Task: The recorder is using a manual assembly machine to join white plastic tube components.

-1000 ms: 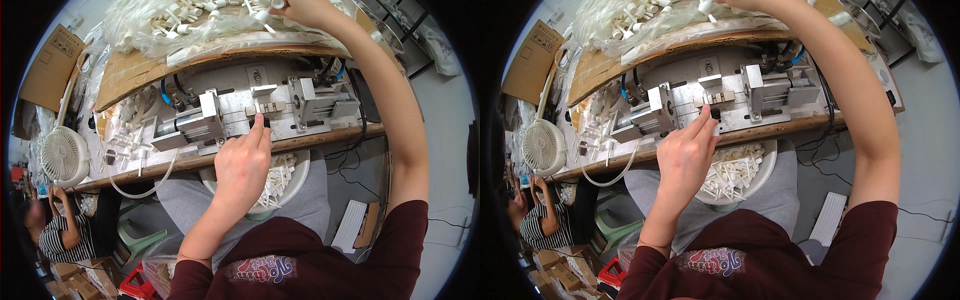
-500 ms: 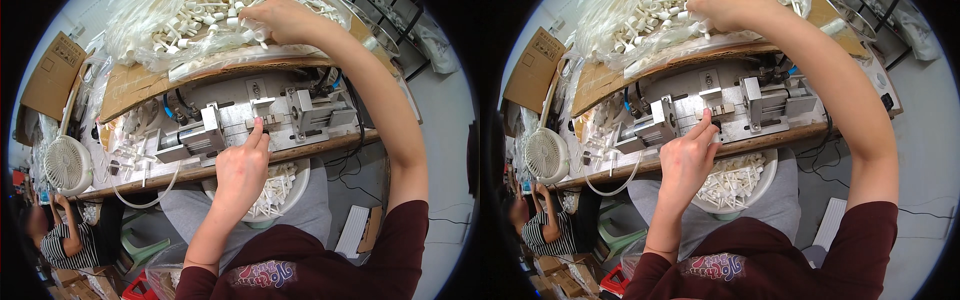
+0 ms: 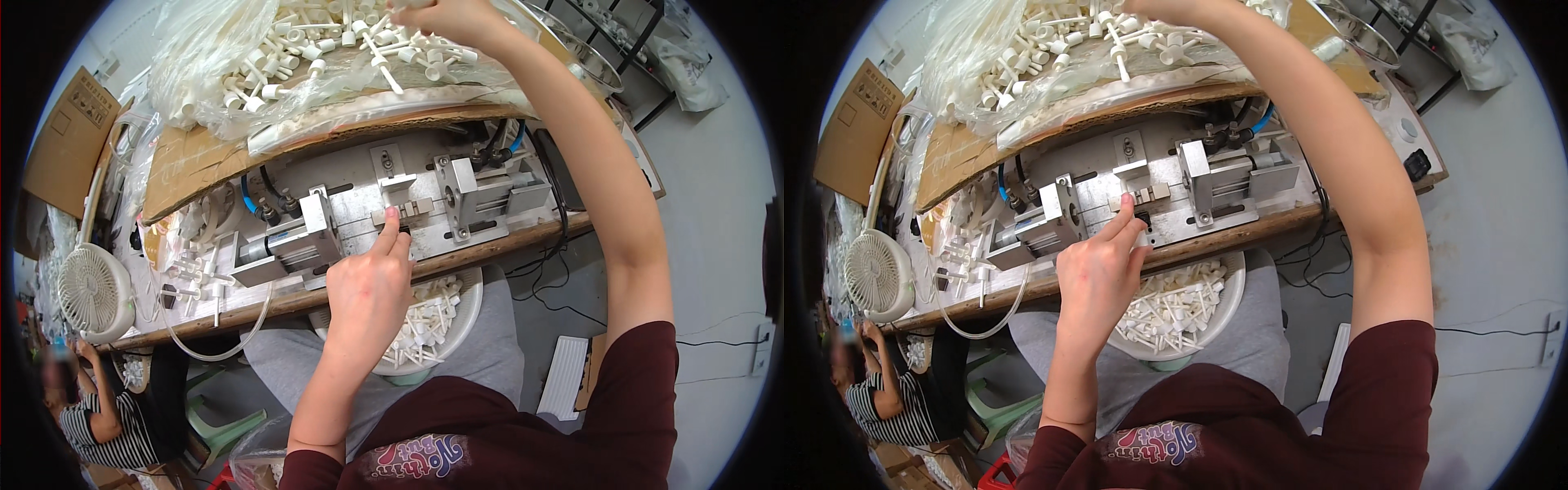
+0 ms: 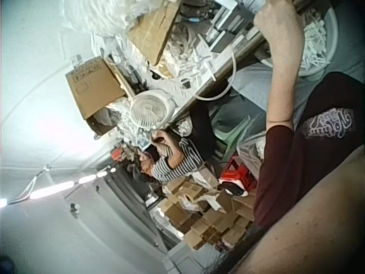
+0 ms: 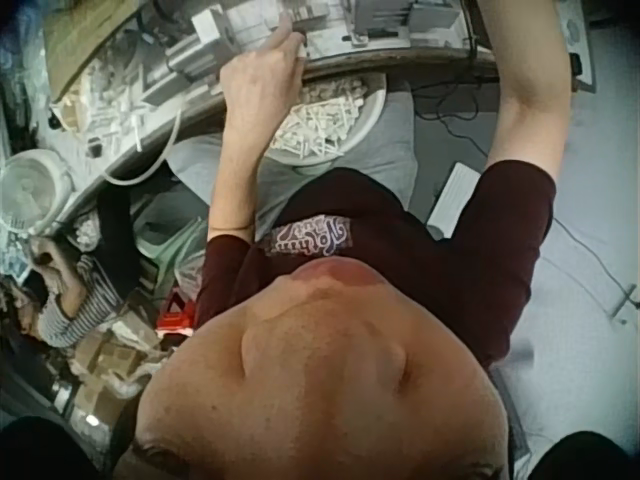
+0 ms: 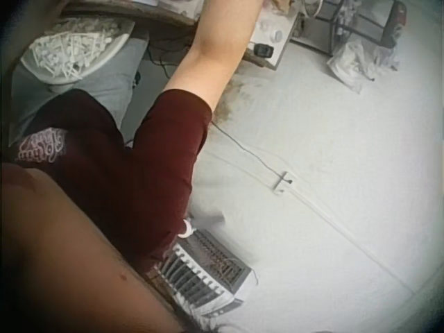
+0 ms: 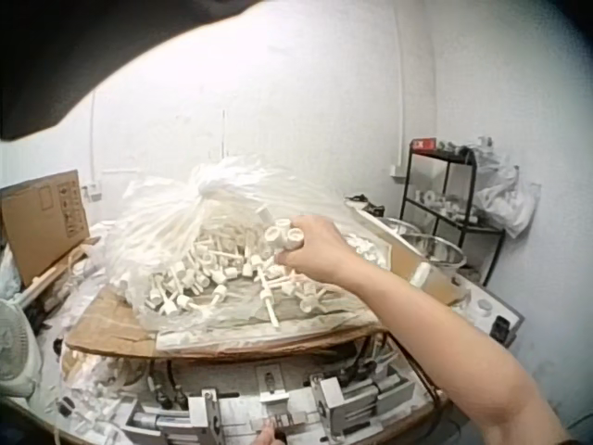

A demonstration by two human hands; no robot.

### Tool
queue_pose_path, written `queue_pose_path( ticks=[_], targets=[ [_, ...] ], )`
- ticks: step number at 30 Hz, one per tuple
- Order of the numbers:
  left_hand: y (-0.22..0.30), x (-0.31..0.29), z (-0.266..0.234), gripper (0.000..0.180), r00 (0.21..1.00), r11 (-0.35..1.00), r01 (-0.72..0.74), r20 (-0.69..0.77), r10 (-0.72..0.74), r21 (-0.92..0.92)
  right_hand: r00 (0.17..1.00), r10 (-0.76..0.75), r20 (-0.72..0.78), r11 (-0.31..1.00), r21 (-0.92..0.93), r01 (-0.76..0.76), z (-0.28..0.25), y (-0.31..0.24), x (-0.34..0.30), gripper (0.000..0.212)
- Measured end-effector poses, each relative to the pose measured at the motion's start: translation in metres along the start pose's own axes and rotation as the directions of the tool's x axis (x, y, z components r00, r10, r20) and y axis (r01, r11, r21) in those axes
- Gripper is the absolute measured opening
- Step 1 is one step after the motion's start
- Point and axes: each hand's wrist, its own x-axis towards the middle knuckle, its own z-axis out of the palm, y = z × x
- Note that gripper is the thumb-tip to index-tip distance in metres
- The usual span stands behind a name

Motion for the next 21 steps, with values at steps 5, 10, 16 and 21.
queue_pose_path(
  ticks=[5, 10, 16, 21],
  targets=[
    [0.005, 0.003, -0.003, 0.023, 1.0, 0.999, 0.005, 0.019, -0.006, 0.033, 0.977, 0.186, -0.101, 0.891, 0.437, -0.124, -0.03, -0.026, -0.025, 0.025],
    [-0.004, -0.001, -0.002, 0.022, 0.999, 1.0, 0.0, -0.038, -0.001, -0.026, 0.969, -0.014, -0.248, 0.929, 0.355, 0.104, -0.035, -0.07, -0.09, 0.025],
    [-0.01, -0.004, -0.003, 0.025, 0.997, 0.996, -0.039, -0.065, 0.034, -0.083, 0.845, -0.357, -0.398, 0.921, 0.001, 0.39, -0.014, -0.083, -0.165, 0.034],
    [0.0, -0.022, -0.034, 0.028, 0.999, 0.919, 0.03, -0.009, -0.037, -0.394, 0.882, -0.285, -0.376, 0.944, 0.052, 0.327, 0.004, -0.096, -0.22, 0.039]
  ],
)
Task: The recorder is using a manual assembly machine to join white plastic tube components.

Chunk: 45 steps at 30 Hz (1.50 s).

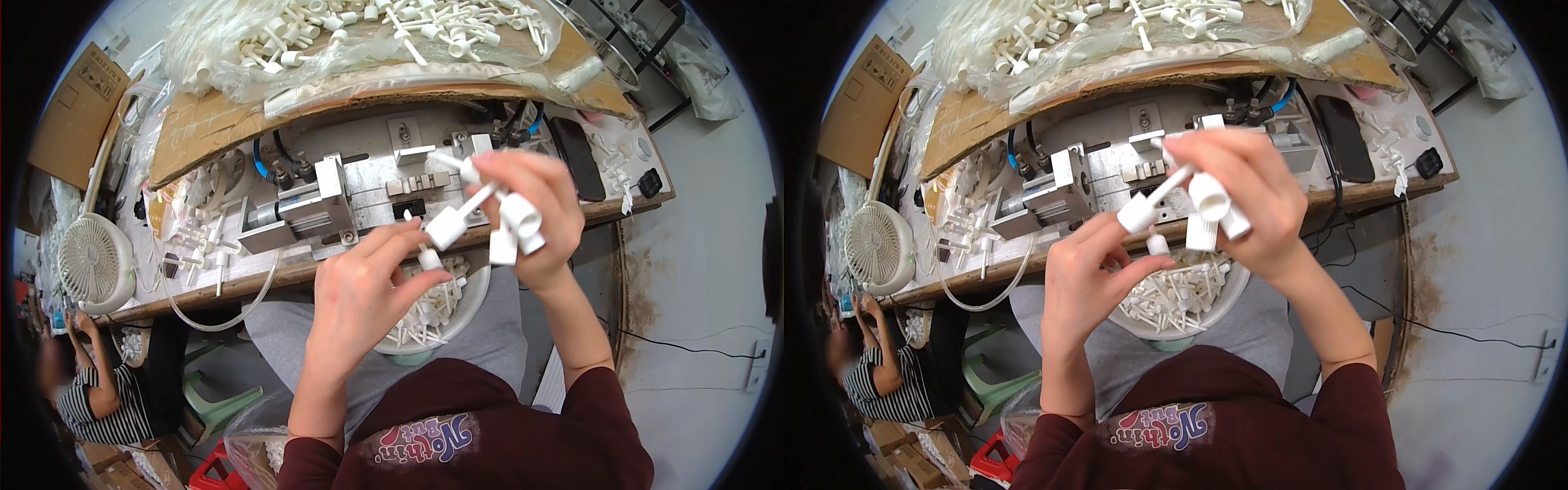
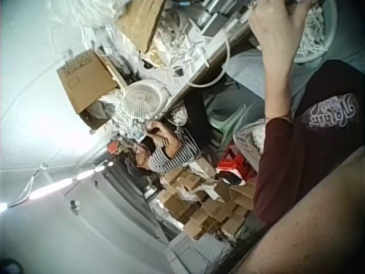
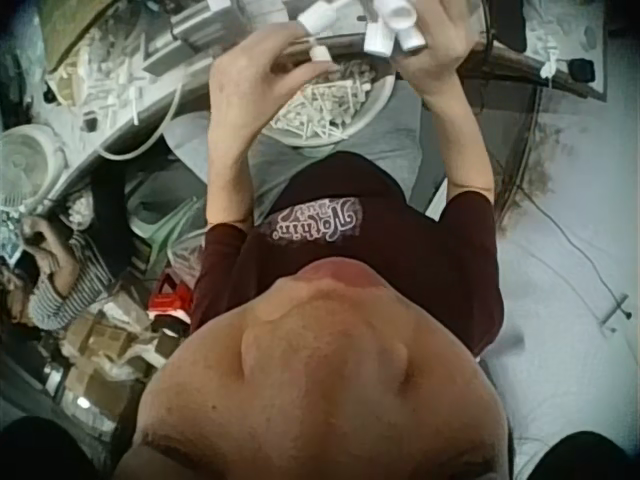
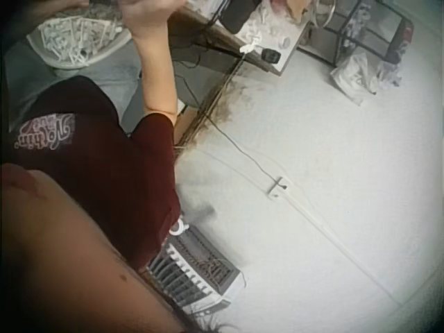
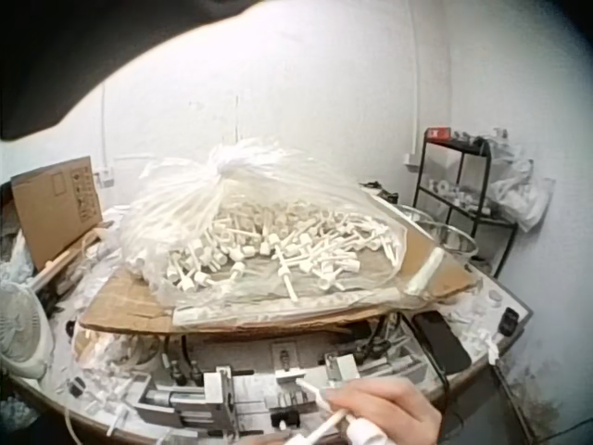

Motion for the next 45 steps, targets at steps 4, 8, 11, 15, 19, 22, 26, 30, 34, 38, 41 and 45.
queue_pose_path(
  ticks=[4, 8, 11, 15, 19, 22, 26, 30, 34, 38, 41, 45],
  targets=[
    [-0.004, -0.003, 0.003, 0.026, 0.973, 0.984, 0.001, -0.228, -0.042, -0.176, 0.997, 0.067, 0.037, 0.997, 0.043, -0.069, 0.006, -0.021, -0.031, 0.039],
    [0.0, 0.001, 0.005, 0.029, 0.99, 0.889, -0.001, -0.125, -0.063, -0.458, 0.995, 0.099, 0.007, 0.981, 0.164, -0.099, 0.02, -0.035, -0.044, 0.04],
    [0.002, 0.0, 0.004, 0.028, 0.988, 0.847, 0.057, -0.094, -0.125, -0.528, 0.987, 0.161, 0.016, 0.963, 0.217, -0.161, 0.026, -0.041, -0.05, 0.043],
    [-0.005, -0.005, 0.004, 0.029, 0.99, 0.842, 0.047, -0.09, -0.113, -0.537, 0.975, 0.213, 0.058, 0.93, 0.294, -0.221, 0.028, -0.042, -0.057, 0.04],
    [-0.012, -0.006, 0.01, 0.027, 0.979, 0.908, 0.004, -0.182, -0.088, -0.42, 0.941, 0.322, 0.109, 0.866, 0.367, -0.339, 0.024, -0.042, -0.062, 0.031],
    [-0.013, -0.007, 0.011, 0.027, 0.972, 0.983, -0.082, -0.229, 0.043, -0.163, 0.876, 0.464, 0.132, 0.78, 0.408, -0.474, 0.017, -0.042, -0.065, 0.025],
    [-0.017, -0.003, 0.022, 0.027, 0.966, 0.982, -0.142, -0.2, 0.165, 0.125, 0.775, 0.621, 0.115, 0.676, 0.422, -0.604, 0.01, -0.044, -0.068, 0.02],
    [-0.024, 0.002, 0.028, 0.026, 0.967, 0.942, -0.18, -0.125, 0.222, 0.282, 0.774, 0.629, 0.075, 0.7, 0.377, -0.606, 0.007, -0.039, -0.071, 0.019],
    [-0.025, 0.007, 0.03, 0.024, 0.973, 0.906, -0.203, -0.031, 0.23, 0.371, 0.774, 0.632, 0.042, 0.719, 0.342, -0.606, 0.006, -0.038, -0.075, 0.019],
    [-0.02, 0.012, 0.03, 0.023, 0.98, 0.883, -0.178, 0.002, 0.197, 0.435, 0.737, 0.675, 0.04, 0.677, 0.365, -0.639, 0.006, -0.04, -0.075, 0.02],
    [-0.023, 0.019, 0.027, 0.022, 0.975, 0.895, -0.207, 0.007, 0.222, 0.395, 0.783, 0.621, 0.043, 0.746, 0.277, -0.606, 0.004, -0.037, -0.075, 0.022],
    [-0.021, 0.019, 0.026, 0.023, 0.983, 0.905, -0.174, 0.013, 0.183, 0.389, 0.79, 0.612, 0.034, 0.76, 0.253, -0.599, 0.004, -0.038, -0.074, 0.023]
  ],
)
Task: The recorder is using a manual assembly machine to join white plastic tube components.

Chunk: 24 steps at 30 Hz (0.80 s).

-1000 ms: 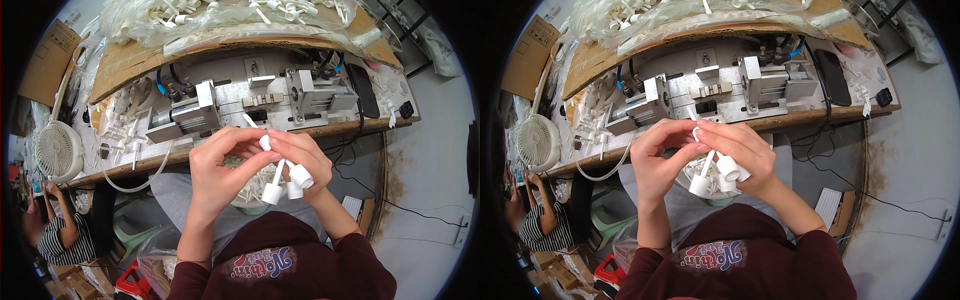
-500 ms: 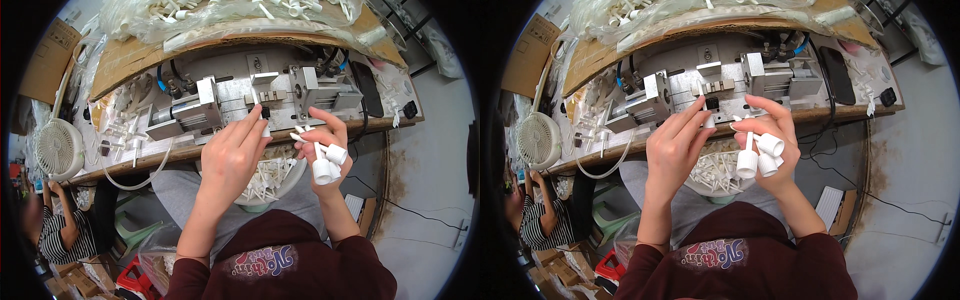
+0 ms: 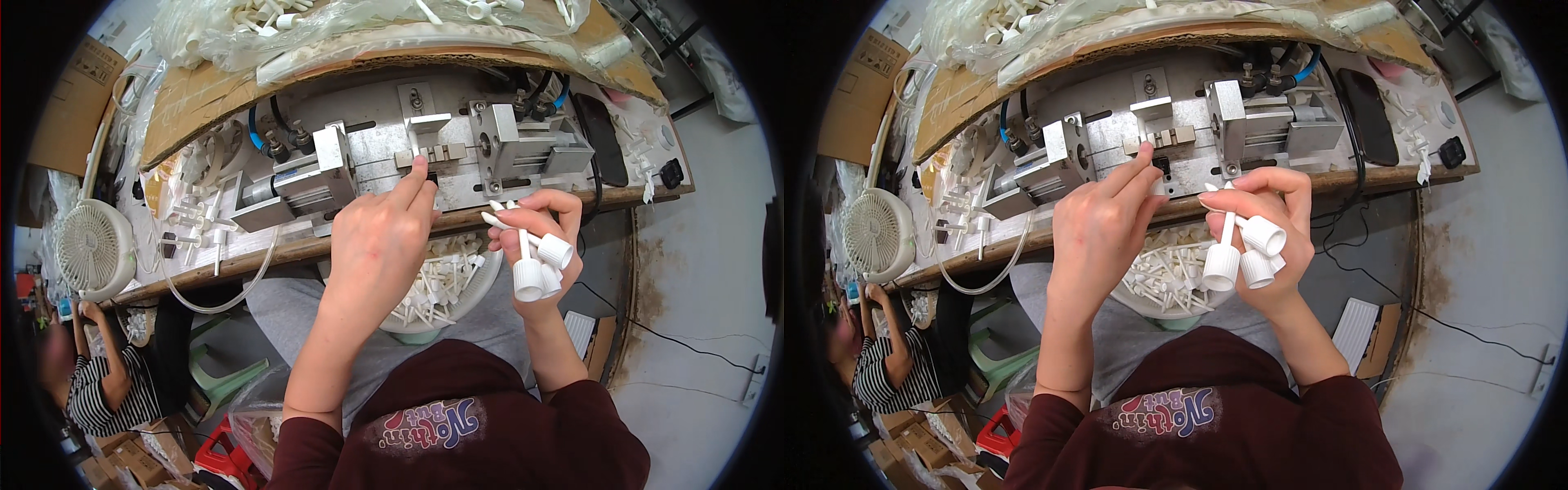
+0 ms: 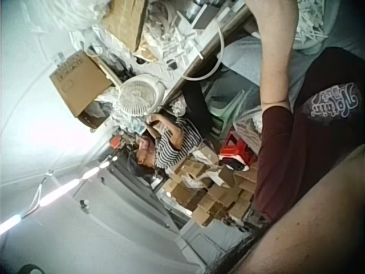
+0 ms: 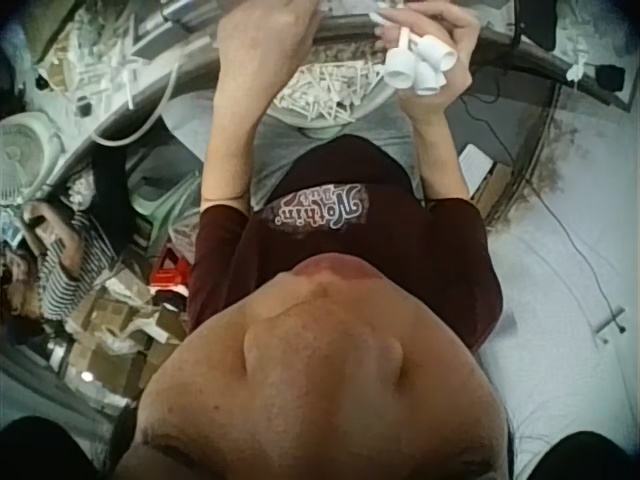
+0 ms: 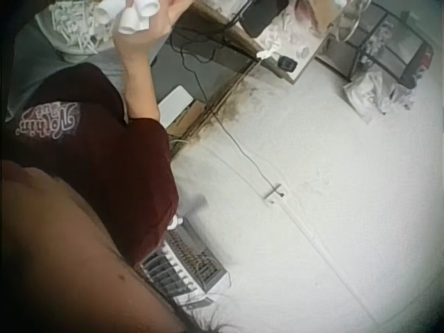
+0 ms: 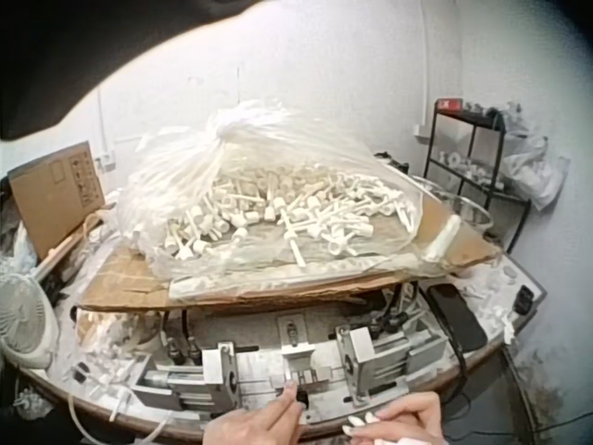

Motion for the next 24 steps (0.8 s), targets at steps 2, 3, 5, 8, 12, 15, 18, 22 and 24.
queue_pose_path(
  ticks=[2, 3, 5, 8, 12, 15, 18, 22, 24],
  targets=[
    [0.002, -0.001, -0.001, 0.023, 1.0, 1.0, 0.019, 0.009, -0.019, 0.013, 1.0, -0.014, -0.006, 0.999, -0.04, 0.014, 0.002, -0.002, 0.001, 0.024],
    [0.002, 0.0, -0.001, 0.023, 1.0, 1.0, 0.024, 0.02, -0.024, 0.01, 0.999, -0.024, -0.025, 0.998, -0.059, 0.022, 0.003, -0.003, 0.002, 0.024],
    [0.002, 0.0, -0.004, 0.024, 0.999, 0.999, 0.033, 0.042, -0.033, 0.005, 0.999, -0.022, -0.031, 0.993, -0.119, 0.019, 0.003, -0.006, 0.003, 0.026],
    [0.001, 0.002, -0.004, 0.023, 0.999, 0.999, 0.034, 0.04, -0.033, -0.017, 0.989, -0.148, 0.009, 0.971, -0.189, 0.147, -0.002, -0.005, 0.01, 0.03],
    [-0.001, -0.001, -0.005, 0.03, 0.998, 0.999, 0.049, 0.039, -0.049, -0.017, 0.991, -0.136, 0.005, 0.978, -0.157, 0.136, -0.002, -0.009, 0.011, 0.033],
    [0.006, -0.004, -0.016, 0.038, 0.99, 0.915, 0.14, 0.08, -0.119, -0.378, 0.961, -0.273, 0.033, 0.927, -0.257, 0.272, -0.005, -0.007, 0.013, 0.04],
    [0.02, -0.01, -0.035, 0.043, 0.993, 0.687, 0.113, 0.107, -0.052, -0.718, 0.923, -0.377, 0.072, 0.864, -0.33, 0.379, -0.004, -0.003, 0.013, 0.043],
    [0.026, -0.017, -0.041, 0.039, 0.998, 0.688, 0.068, 0.05, -0.046, -0.723, 0.899, -0.425, 0.103, 0.843, -0.316, 0.435, 0.002, 0.001, 0.011, 0.044],
    [0.026, -0.019, -0.044, 0.038, 0.997, 0.725, 0.069, 0.035, -0.062, -0.685, 0.893, -0.435, 0.118, 0.84, -0.304, 0.449, 0.002, -0.001, 0.015, 0.043]
  ],
)
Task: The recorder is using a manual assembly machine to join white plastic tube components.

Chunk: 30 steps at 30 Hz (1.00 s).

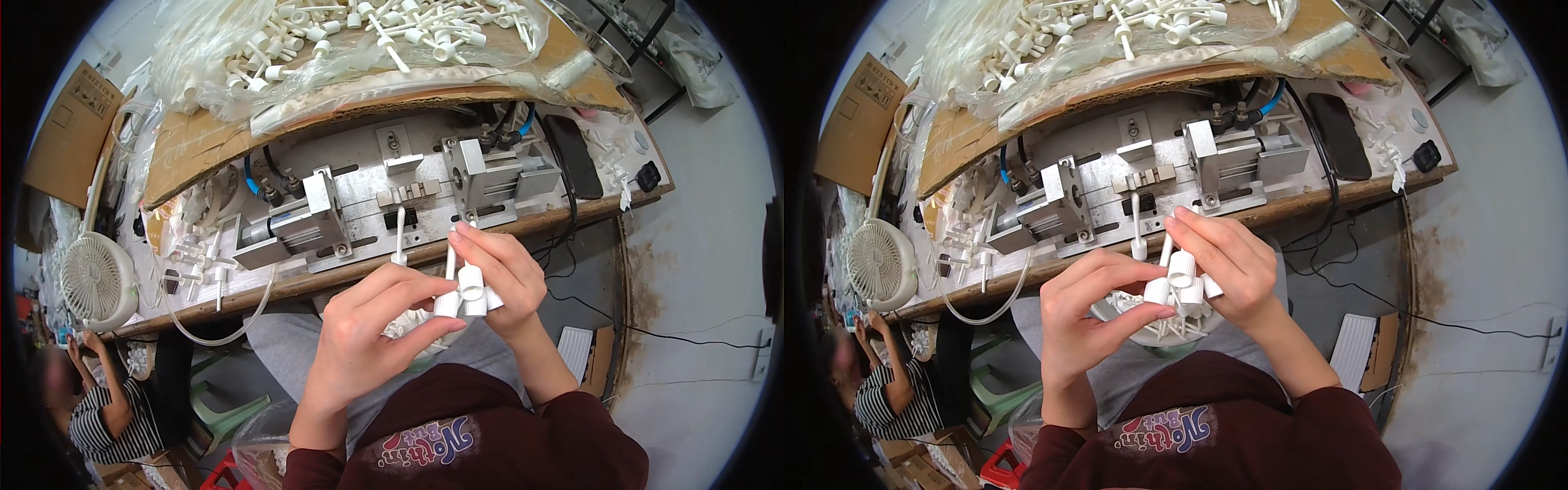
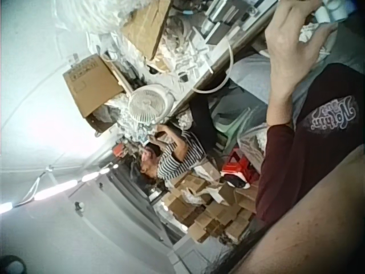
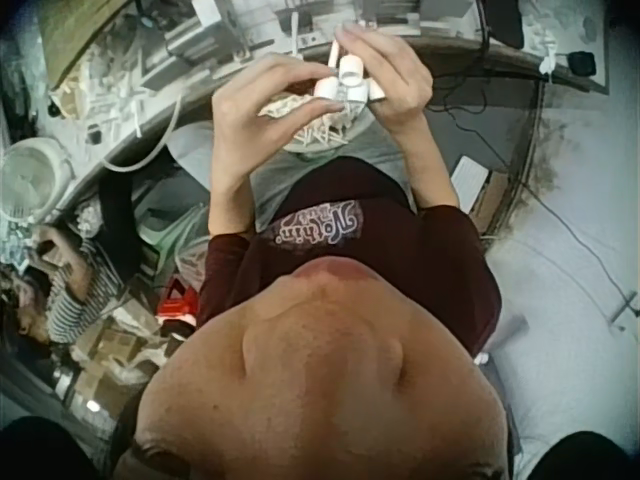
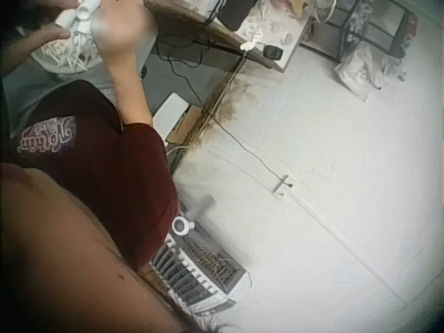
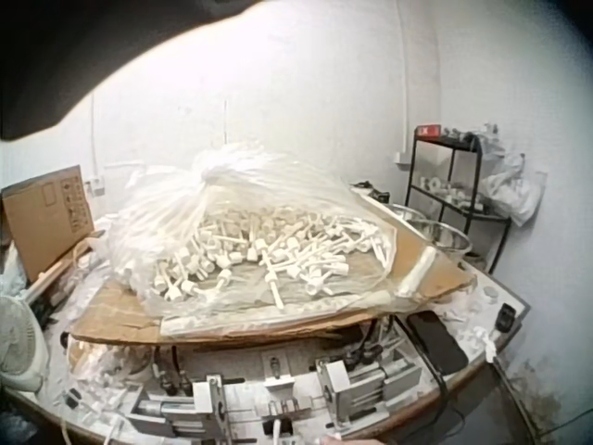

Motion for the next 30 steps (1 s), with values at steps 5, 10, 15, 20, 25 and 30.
queue_pose_path(
  ticks=[5, 10, 15, 20, 25, 30],
  targets=[
    [-0.014, 0.0, 0.006, 0.033, 0.98, 0.967, 0.006, -0.192, 0.044, 0.254, 0.998, 0.03, -0.05, 0.999, -0.013, -0.03, -0.001, 0.004, 0.001, 0.038],
    [-0.046, 0.007, 0.017, 0.028, 0.976, 0.844, -0.012, -0.177, 0.126, 0.537, 0.996, 0.079, -0.03, 0.996, 0.043, -0.078, -0.005, 0.006, -0.005, 0.035],
    [-0.05, 0.009, 0.023, 0.027, 0.993, 0.723, 0.006, -0.092, 0.08, 0.691, 0.991, 0.136, 0.004, 0.988, 0.067, -0.136, -0.005, 0.0, -0.004, 0.026],
    [-0.052, 0.019, 0.021, 0.025, 0.994, 0.736, 0.025, -0.094, 0.053, 0.677, 0.995, 0.096, -0.018, 0.993, 0.066, -0.094, -0.003, 0.003, -0.003, 0.03],
    [-0.051, 0.021, 0.02, 0.025, 0.996, 0.742, 0.037, -0.083, 0.025, 0.67, 0.995, 0.099, -0.014, 0.989, 0.111, -0.097, -0.002, 0.006, -0.005, 0.029],
    [-0.049, 0.022, 0.018, 0.023, 0.997, 0.747, 0.043, -0.08, 0.013, 0.664, 0.994, 0.105, -0.008, 0.984, 0.144, -0.103, -0.004, 0.005, -0.005, 0.03]
  ],
)
